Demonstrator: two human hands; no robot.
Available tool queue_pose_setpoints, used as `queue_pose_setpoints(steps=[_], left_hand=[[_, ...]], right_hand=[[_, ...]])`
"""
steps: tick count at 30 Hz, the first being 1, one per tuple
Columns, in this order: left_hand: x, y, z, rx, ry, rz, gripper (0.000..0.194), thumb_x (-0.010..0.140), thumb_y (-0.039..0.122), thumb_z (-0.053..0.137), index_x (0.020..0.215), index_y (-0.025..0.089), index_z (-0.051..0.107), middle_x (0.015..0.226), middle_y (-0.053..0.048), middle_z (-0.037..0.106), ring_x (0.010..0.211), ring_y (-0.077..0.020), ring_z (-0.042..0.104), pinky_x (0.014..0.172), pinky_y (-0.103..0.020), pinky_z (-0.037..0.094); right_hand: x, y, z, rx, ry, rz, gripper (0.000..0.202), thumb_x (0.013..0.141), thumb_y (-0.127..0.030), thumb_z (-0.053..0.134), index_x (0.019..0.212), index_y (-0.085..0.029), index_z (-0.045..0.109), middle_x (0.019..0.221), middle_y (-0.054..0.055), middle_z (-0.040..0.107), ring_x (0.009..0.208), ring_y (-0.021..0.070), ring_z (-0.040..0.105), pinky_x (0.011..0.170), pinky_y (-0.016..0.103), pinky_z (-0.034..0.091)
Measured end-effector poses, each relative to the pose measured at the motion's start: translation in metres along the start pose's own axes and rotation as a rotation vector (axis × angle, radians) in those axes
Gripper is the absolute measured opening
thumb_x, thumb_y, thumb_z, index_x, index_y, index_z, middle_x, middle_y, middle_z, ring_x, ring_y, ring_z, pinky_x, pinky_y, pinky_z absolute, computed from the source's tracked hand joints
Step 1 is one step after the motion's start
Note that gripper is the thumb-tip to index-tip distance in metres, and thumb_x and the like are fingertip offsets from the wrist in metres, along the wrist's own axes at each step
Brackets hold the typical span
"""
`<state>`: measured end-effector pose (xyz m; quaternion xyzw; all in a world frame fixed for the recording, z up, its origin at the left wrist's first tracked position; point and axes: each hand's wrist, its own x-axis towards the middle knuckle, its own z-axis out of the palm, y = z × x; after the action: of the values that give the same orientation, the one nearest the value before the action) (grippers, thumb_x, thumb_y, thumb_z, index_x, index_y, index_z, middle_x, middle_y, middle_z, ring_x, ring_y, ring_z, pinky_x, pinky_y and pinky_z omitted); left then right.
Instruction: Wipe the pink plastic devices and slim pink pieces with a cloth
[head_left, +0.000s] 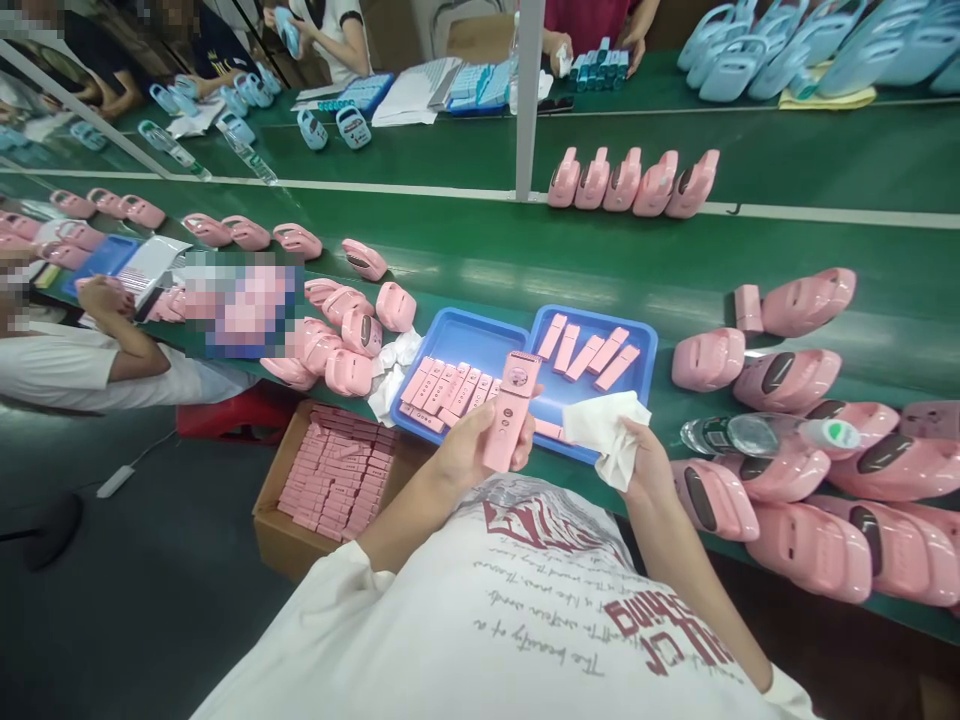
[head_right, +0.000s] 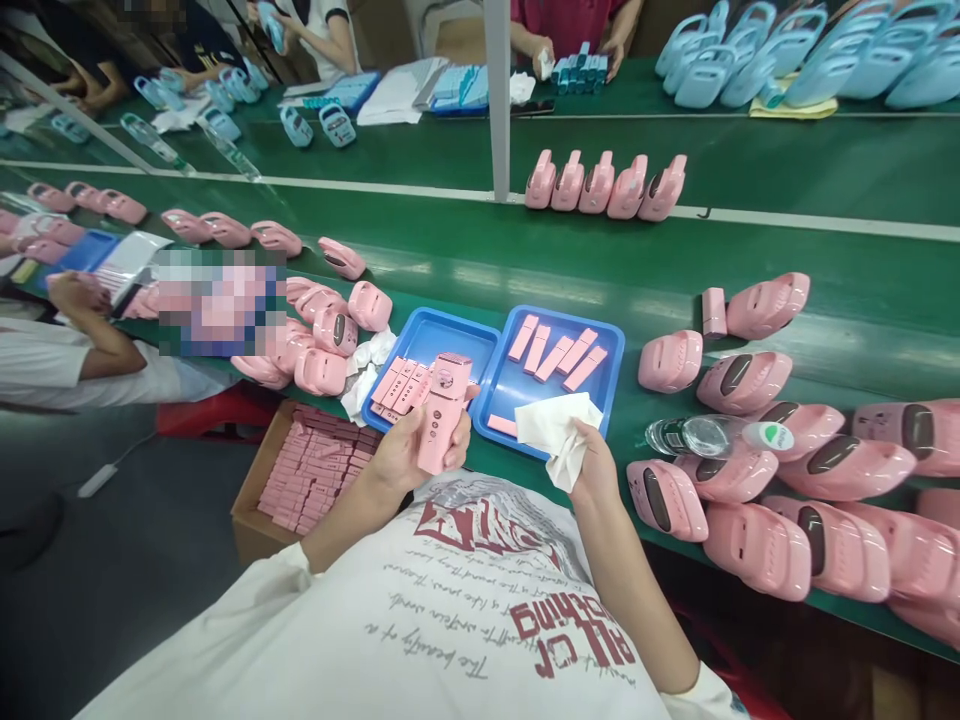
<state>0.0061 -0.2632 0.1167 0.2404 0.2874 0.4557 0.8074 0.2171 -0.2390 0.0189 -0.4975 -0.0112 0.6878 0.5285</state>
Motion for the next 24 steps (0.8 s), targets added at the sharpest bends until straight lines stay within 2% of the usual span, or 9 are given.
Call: queue_pose_setpoints(steps=[3,5,10,13,15,19,21,24], left_hand=[[0.0,-0.003,0.002,0.018,-0.077,-0.015,0.04,0.069,0.049,0.07,0.085,0.016,0.055,0.063,0.004,0.047,0.041,-0.0039,0.041,0.039,-0.018,0.031],[0.001,-0.006,0.003,0.013,-0.069,-0.037,0.039,0.07,0.051,0.068,0.078,0.016,0.053,0.062,0.004,0.046,0.04,-0.0039,0.04,0.038,-0.019,0.029],[0.002,-0.008,0.006,-0.093,0.015,-0.088,0.049,0.066,0.05,0.07,0.096,0.012,0.06,0.074,0.0,0.049,0.053,-0.006,0.048,0.044,-0.019,0.034],[0.001,-0.008,0.006,-0.153,-0.055,-0.138,0.054,0.07,0.051,0.066,0.109,0.014,0.058,0.065,0.004,0.045,0.043,-0.0037,0.039,0.038,-0.019,0.026],[0.0,-0.009,0.005,-0.175,-0.108,-0.117,0.057,0.072,0.056,0.065,0.113,0.017,0.056,0.061,0.006,0.043,0.037,-0.0028,0.031,0.034,-0.018,0.021],[-0.002,-0.012,0.003,-0.18,-0.143,-0.036,0.045,0.073,0.054,0.066,0.101,0.02,0.058,0.06,0.006,0.045,0.036,-0.0028,0.032,0.033,-0.017,0.025],[-0.001,-0.013,0.003,-0.201,-0.142,-0.045,0.039,0.075,0.051,0.065,0.096,0.018,0.06,0.062,0.004,0.047,0.037,-0.0033,0.036,0.033,-0.017,0.025],[0.001,-0.013,0.003,-0.223,-0.12,-0.066,0.041,0.074,0.053,0.065,0.096,0.018,0.061,0.065,0.003,0.049,0.04,-0.0046,0.042,0.033,-0.017,0.026]], right_hand=[[-0.007,-0.005,0.005,0.032,0.171,0.149,0.014,0.071,-0.016,0.05,0.078,-0.023,0.06,0.067,-0.002,0.067,0.054,0.0145,0.062,0.037,0.025,0.048],[-0.011,-0.008,0.009,0.041,0.186,0.17,0.013,0.071,-0.016,0.05,0.076,-0.023,0.059,0.065,-0.001,0.067,0.05,0.0138,0.06,0.033,0.023,0.044],[-0.017,-0.012,0.011,0.058,0.186,0.195,0.013,0.071,-0.016,0.048,0.075,-0.023,0.059,0.061,-0.002,0.065,0.043,0.0122,0.056,0.029,0.021,0.04],[-0.017,-0.01,0.011,0.071,0.197,0.196,0.015,0.073,-0.015,0.047,0.077,-0.023,0.058,0.061,-0.002,0.066,0.044,0.0126,0.057,0.028,0.021,0.04],[-0.018,-0.01,0.012,0.067,0.198,0.19,0.015,0.073,-0.013,0.046,0.079,-0.021,0.058,0.06,-0.002,0.065,0.043,0.0121,0.056,0.028,0.02,0.04],[-0.021,-0.012,0.015,0.042,0.183,0.181,0.015,0.073,-0.012,0.045,0.08,-0.019,0.056,0.057,-0.002,0.063,0.04,0.0115,0.055,0.028,0.02,0.04],[-0.022,-0.014,0.015,0.036,0.187,0.179,0.015,0.074,-0.012,0.045,0.08,-0.019,0.057,0.057,-0.002,0.063,0.04,0.0112,0.055,0.029,0.019,0.04],[-0.021,-0.014,0.014,0.035,0.185,0.153,0.017,0.075,-0.011,0.044,0.083,-0.019,0.058,0.06,-0.003,0.063,0.043,0.0104,0.056,0.035,0.019,0.045]])
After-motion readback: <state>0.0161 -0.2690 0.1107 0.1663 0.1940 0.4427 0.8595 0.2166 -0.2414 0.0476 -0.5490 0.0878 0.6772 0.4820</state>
